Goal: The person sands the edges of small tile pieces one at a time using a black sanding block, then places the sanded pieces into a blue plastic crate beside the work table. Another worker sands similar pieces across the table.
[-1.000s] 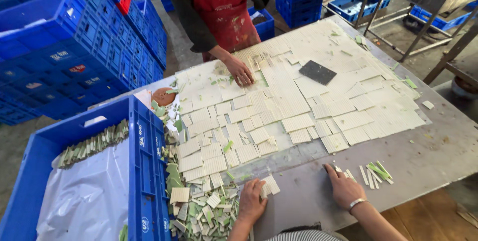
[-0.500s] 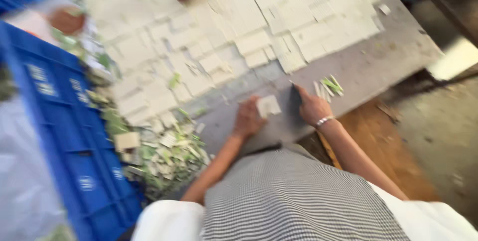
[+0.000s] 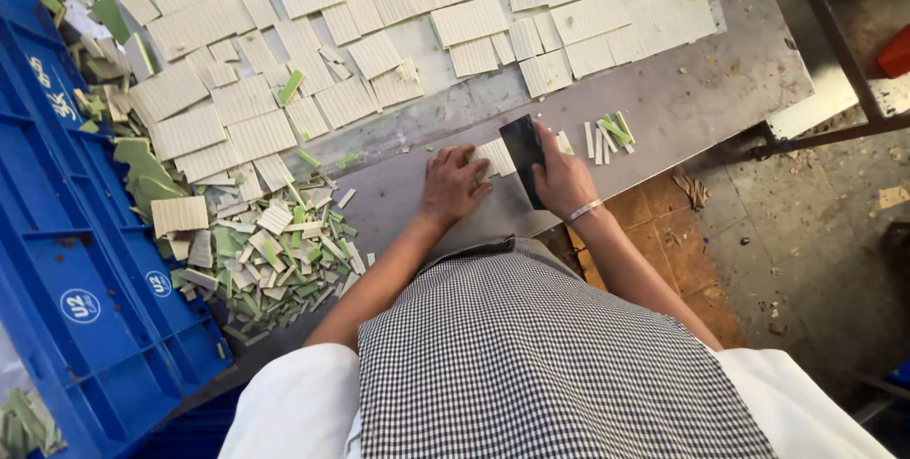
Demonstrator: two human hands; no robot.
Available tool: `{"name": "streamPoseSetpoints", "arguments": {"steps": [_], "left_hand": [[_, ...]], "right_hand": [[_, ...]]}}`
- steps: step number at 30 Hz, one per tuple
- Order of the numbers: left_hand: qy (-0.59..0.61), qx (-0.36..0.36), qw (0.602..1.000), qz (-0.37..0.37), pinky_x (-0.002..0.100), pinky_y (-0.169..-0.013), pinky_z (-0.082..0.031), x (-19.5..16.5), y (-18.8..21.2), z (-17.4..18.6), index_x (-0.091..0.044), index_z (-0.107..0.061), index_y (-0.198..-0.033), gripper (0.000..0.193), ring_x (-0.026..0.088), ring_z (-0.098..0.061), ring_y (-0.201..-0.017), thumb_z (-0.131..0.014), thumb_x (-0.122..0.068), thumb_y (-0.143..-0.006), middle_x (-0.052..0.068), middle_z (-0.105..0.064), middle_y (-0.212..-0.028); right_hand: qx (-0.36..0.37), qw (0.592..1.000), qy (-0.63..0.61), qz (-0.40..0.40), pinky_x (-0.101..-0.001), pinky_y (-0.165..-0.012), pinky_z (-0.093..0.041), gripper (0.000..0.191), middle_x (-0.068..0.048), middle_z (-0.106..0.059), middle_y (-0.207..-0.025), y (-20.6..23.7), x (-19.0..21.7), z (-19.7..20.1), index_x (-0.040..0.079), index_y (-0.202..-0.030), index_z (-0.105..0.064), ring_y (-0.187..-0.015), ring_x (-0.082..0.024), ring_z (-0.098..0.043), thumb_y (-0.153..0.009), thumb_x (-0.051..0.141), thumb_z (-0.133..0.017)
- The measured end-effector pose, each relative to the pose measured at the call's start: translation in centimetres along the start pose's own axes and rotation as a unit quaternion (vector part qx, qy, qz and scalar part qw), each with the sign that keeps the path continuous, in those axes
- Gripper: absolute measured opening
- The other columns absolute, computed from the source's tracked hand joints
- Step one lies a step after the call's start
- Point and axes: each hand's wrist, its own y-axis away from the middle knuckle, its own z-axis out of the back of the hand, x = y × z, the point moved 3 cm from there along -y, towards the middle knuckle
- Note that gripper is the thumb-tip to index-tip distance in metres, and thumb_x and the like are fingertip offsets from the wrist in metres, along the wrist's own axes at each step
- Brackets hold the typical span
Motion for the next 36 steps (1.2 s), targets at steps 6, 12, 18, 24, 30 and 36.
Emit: {"name": "streamPoseSetpoints", "arguments": {"steps": [6,12,18,24,30,36], "left_hand": [[0.002,0.005,1.000,0.000,0.049,-0.101,-0.040,-0.2,-0.2,0.0,-0.017,-0.075,-0.114,0.043,0.030,-0.053,-0.122,-0.082,-0.033,-0.075,0.009,-0.060,-0.131],[0.006,0.014,1.000,0.002,0.048,-0.101,-0.040,-0.4,-0.1,0.6,-0.017,-0.074,-0.116,0.044,0.030,-0.053,-0.121,-0.081,-0.033,-0.076,0.009,-0.060,-0.131],[0.002,0.018,1.000,0.008,0.049,-0.102,-0.040,-0.4,-0.1,0.5,-0.017,-0.074,-0.115,0.043,0.030,-0.053,-0.121,-0.081,-0.033,-0.076,0.008,-0.059,-0.131],[-0.001,0.003,1.000,-0.005,0.050,-0.102,-0.040,-0.6,-0.1,0.6,-0.020,-0.073,-0.113,0.040,0.030,-0.052,-0.121,-0.080,-0.032,-0.076,0.008,-0.059,-0.131],[0.009,0.017,1.000,-0.008,0.049,-0.099,-0.040,-0.5,-0.2,0.7,-0.018,-0.073,-0.113,0.039,0.030,-0.053,-0.118,-0.081,-0.033,-0.078,0.008,-0.059,-0.127],[0.003,0.010,1.000,-0.020,0.048,-0.101,-0.040,-0.7,-0.2,0.5,-0.017,-0.074,-0.113,0.039,0.029,-0.052,-0.120,-0.080,-0.034,-0.078,0.008,-0.059,-0.128]], "right_hand": [[0.024,1.000,0.018,0.000,-0.0596,-0.073,-0.050,0.077,-0.029,-0.068,-0.080,-0.8,0.8,-0.2,0.016,-0.158,-0.029,-0.077,-0.050,-0.065,-0.089,0.010,-0.061],[0.053,0.997,0.049,-0.019,-0.0596,-0.072,-0.050,0.073,-0.028,-0.067,-0.075,-1.5,0.9,-0.9,0.017,-0.156,-0.030,-0.075,-0.049,-0.066,-0.089,0.012,-0.060],[0.046,0.997,0.066,-0.002,-0.0600,-0.069,-0.051,0.068,-0.027,-0.067,-0.076,-1.5,0.5,-2.0,0.012,-0.153,-0.031,-0.073,-0.049,-0.066,-0.090,0.013,-0.059],[0.056,0.992,0.110,-0.015,-0.0607,-0.065,-0.052,0.069,-0.026,-0.070,-0.083,-4.6,0.8,-4.6,0.018,-0.152,-0.036,-0.074,-0.048,-0.068,-0.087,0.007,-0.056],[0.015,0.997,0.069,-0.005,-0.0608,-0.069,-0.052,0.062,-0.031,-0.068,-0.085,-5.9,-3.3,-1.0,0.010,-0.143,-0.038,-0.078,-0.052,-0.066,-0.088,0.017,-0.065],[-0.006,0.997,0.013,-0.069,-0.0606,-0.075,-0.052,0.058,-0.032,-0.068,-0.088,-1.5,-3.6,0.6,0.007,-0.144,-0.040,-0.084,-0.054,-0.064,-0.091,0.018,-0.064]]}}
